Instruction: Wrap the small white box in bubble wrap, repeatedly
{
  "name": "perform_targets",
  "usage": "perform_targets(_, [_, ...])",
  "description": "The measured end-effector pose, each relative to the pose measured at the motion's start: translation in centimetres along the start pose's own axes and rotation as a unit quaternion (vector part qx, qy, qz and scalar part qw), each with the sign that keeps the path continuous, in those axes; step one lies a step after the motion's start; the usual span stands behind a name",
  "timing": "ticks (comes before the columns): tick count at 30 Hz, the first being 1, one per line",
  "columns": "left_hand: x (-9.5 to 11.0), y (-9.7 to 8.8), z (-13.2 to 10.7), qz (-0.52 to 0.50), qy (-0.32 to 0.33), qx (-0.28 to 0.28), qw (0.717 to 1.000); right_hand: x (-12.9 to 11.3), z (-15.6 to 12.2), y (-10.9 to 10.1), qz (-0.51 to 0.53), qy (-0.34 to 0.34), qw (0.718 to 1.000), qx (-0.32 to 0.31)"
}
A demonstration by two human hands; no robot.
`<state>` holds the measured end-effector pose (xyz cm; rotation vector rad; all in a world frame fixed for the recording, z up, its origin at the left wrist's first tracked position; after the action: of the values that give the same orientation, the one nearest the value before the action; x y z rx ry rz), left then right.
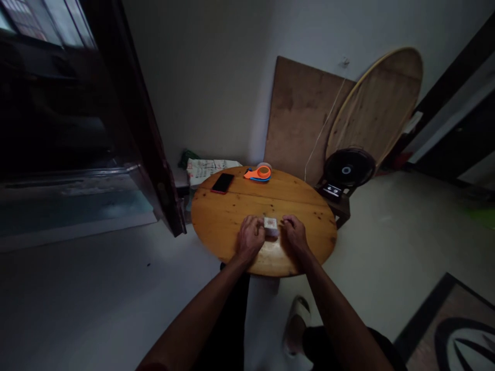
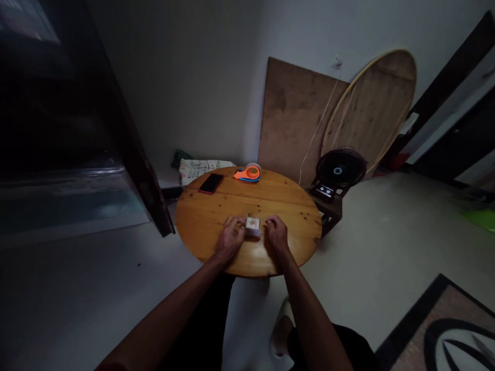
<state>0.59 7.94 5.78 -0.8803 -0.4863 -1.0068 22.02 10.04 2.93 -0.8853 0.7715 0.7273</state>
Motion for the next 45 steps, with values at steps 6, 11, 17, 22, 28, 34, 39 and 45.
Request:
perform_targets(6, [-0.8, 0.0, -0.1, -0.029, -0.033, -0.005, 0.999, 0.0, -0.1, 0.2, 0.005, 0.004, 1.000, -0.009])
perform_targets(11, [-1.5, 1.7, -0.2, -0.060, -0.047, -0.057, 0.995, -0.5, -0.1, 0.9, 0.059, -0.004, 0.997, -0.059])
perform_targets(17, [-2.8, 3.2, -0.2, -0.106, -0.076, -0.101, 0.986, 0.0, 0.2, 0.4, 0.132, 0.000, 0.991, -0.035])
perform_targets(22, [-3.6, 4.0, -0.3, -0.150, -0.094, -0.113, 0.978, -0.2, -0.3, -0.5, 0.109, 0.010, 0.994, 0.006])
perform_targets(28, [-3.6, 4.6, -0.4, -0.173, -0.090, -0.117, 0.974, -6.5, -0.5, -0.9, -0.002, -0.131, 0.989, -0.063])
perform_targets(34, [-3.9, 4.5, -0.5, -0.183, -0.106, -0.109, 0.971, -11.9, -0.5, 1.8, -0.253, -0.274, 0.906, -0.199])
perform_targets(39, [-3.7, 4.3, -0.5, -0.170, -0.096, -0.115, 0.974, -13.3, -1.0, 4.4, -0.341, -0.312, 0.849, -0.257])
perform_targets(45, [-3.9, 4.2, -0.4, -0.184, -0.096, -0.114, 0.972, -12.9, -2.1, 6.0, -0.398, -0.332, 0.813, -0.268])
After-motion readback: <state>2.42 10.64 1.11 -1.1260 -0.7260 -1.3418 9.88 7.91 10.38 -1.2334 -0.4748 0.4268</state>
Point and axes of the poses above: each hand's wrist, its own z-axis towards the middle knuckle, its own y-axis out of the palm, x = y × z, the point moved 10 cm from there along z, towards the middle knuckle, and after that the axes turned 1 degree about y, right-handed, at the moved point
